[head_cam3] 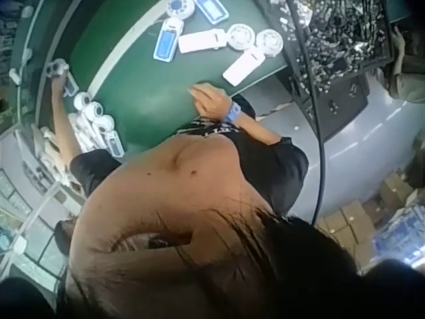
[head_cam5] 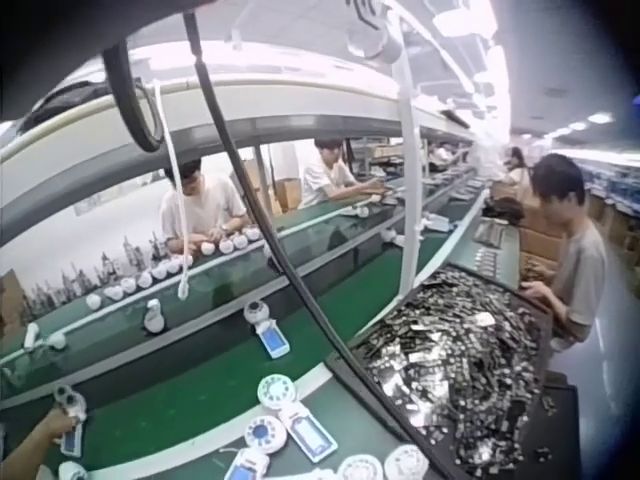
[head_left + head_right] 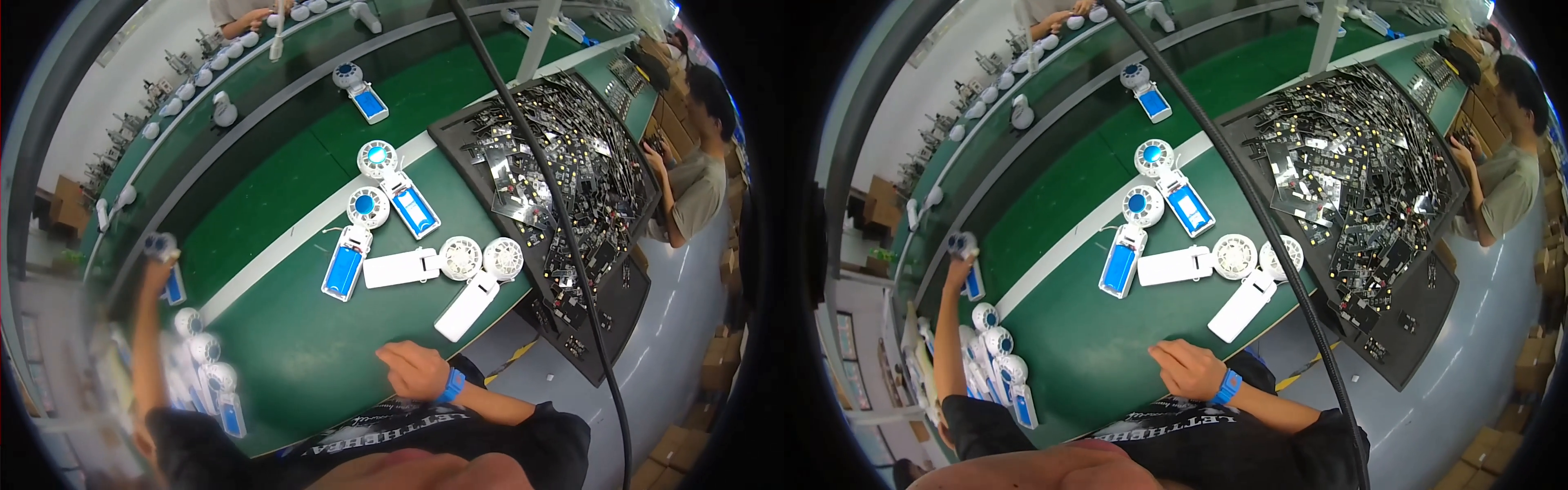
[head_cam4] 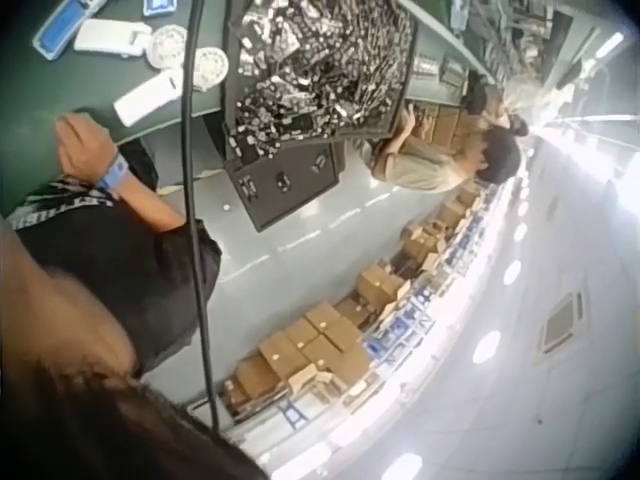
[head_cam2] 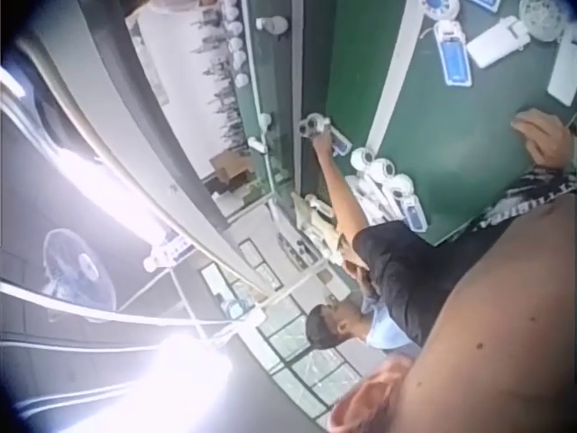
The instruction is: Assembling plastic electronic housings using an electric screwdriver on a factory assembly line.
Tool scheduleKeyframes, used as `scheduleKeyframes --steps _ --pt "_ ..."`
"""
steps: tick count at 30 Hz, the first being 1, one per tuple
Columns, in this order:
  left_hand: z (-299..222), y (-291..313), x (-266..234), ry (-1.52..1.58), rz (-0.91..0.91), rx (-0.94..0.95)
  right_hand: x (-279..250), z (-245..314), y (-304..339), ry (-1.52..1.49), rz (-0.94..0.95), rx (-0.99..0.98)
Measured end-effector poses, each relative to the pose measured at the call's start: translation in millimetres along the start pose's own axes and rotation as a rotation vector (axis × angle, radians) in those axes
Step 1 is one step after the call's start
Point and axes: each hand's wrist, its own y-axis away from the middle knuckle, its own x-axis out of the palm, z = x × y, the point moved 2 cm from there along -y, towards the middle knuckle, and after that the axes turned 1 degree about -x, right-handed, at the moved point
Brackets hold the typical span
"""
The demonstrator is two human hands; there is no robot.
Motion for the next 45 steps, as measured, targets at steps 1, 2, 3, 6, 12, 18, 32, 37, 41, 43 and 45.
scheduleKeyframes --steps 1,2,3,6,12,18,32,37,41,43,45 --pt "-4 19 -4 0.022 -0.142 0.218 -1 2 -3 -0.02 -0.011 -0.03" --pt "-44 36 2 -0.03 -0.108 0.141 0 1 -6 -0.022 -0.011 -0.044" --pt "-81 51 0 -0.084 -0.077 0.063 2 2 -8 -0.019 -0.017 -0.039" --pt "-100 46 10 -0.169 0.003 0.165 -4 9 -5 -0.029 -0.001 -0.063" --pt "-261 161 27 0.296 0.133 0.217 -65 28 -18 0.008 0.095 -0.324" --pt "-283 263 92 -0.007 -0.13 0.565 -173 -102 -92 0.623 -0.073 0.157" --pt "-207 336 98 0.268 -0.238 0.409 -237 -183 -113 0.867 0.195 0.305" --pt "-173 332 106 0.584 -0.409 0.406 -220 -89 -102 0.266 -0.183 0.141" --pt "-163 330 90 0.758 -0.157 0.507 -55 16 -98 -0.236 0.015 0.35" --pt "-160 326 90 0.987 -0.036 0.472 10 26 -79 -0.53 0.158 0.557" --pt "-165 324 99 1.024 -0.034 0.498 39 26 -66 -0.454 0.306 0.651"
